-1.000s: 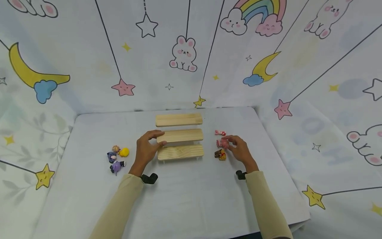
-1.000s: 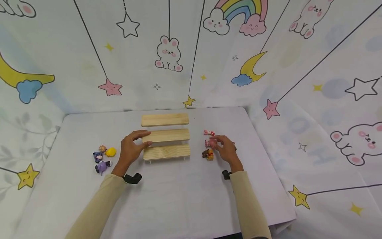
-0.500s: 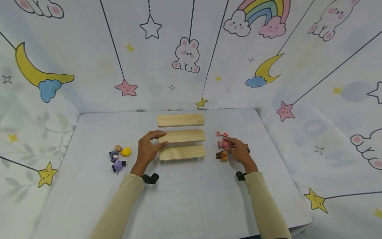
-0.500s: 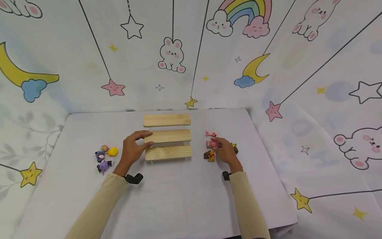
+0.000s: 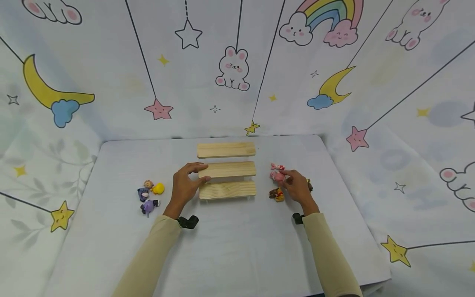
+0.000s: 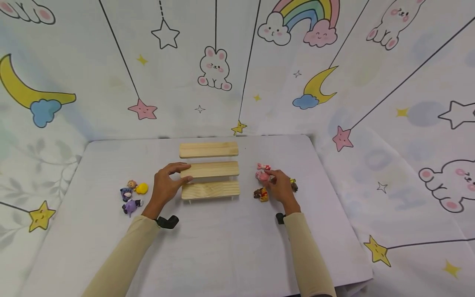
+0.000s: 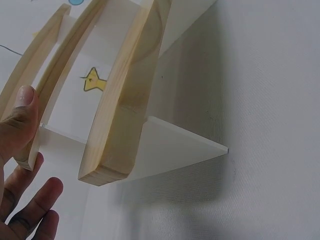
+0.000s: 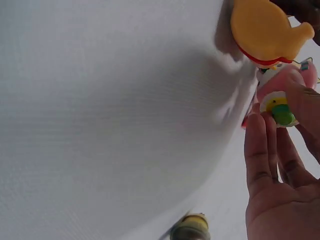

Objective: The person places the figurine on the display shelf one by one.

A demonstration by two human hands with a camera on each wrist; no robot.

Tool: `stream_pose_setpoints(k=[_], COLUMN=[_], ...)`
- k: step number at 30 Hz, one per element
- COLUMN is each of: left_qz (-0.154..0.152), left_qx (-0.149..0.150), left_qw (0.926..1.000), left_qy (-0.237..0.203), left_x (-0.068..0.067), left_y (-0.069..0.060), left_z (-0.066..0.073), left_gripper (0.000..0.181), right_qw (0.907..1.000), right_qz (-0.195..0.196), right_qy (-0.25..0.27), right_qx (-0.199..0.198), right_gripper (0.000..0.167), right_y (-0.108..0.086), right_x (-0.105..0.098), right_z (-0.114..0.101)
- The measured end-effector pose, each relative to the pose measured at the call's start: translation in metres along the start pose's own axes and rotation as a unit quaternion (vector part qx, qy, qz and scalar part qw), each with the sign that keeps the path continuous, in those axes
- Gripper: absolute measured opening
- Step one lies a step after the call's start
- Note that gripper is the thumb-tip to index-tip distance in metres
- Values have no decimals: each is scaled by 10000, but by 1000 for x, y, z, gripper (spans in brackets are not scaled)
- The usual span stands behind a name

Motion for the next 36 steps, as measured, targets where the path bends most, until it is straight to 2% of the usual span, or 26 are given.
stream_pose_setpoints(k=[6,13,15,18,23,27,31,36], left_qz=[22,52,56,55,77,107,118,85], left_qx=[8,-10,-14,9,49,86,80,6], left_qw=[10000,10000,10000,10000,10000,9999,9999,10000], left_qy=[-30,-4,13,11,-1,18,13,19], left_x=[1,2,1,1,1,1,1,1], left_y=[0,0,-1,-1,-1,-1,0,1], left_z=[-2,-3,-3,-3,-2,-2,-3,-5], left_gripper=[46,46,46,47,47,47,46,46], right_qw=[9993,9916,9899,9906,9941,9951,9952,9961], right_qz=[205,468,529,457,249,184,246,443], right_qy=[-97,-1170,-1260,-1201,-949,-847,-766,-357], right_qx=[-299,-302,-386,-472,-457,-472,-558,-676], right_gripper=[38,43,41,41,54,57,58,55], right_y=[2,10,12,15,15,15,15,13], right_x=[-3,-3,-2,0,3,4,5,5], right_z=[-10,-21,-24,-25,-25,-25,-24,-26])
Point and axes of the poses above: each hand's wrist, its own y-axis towards the middle knuckle, its own x-axis out of the palm, z = x × y, the point moved 4 cm from there along y, towards the middle knuckle, and after that the axes turned 10 degrees about -z, right-handed, at the moved point
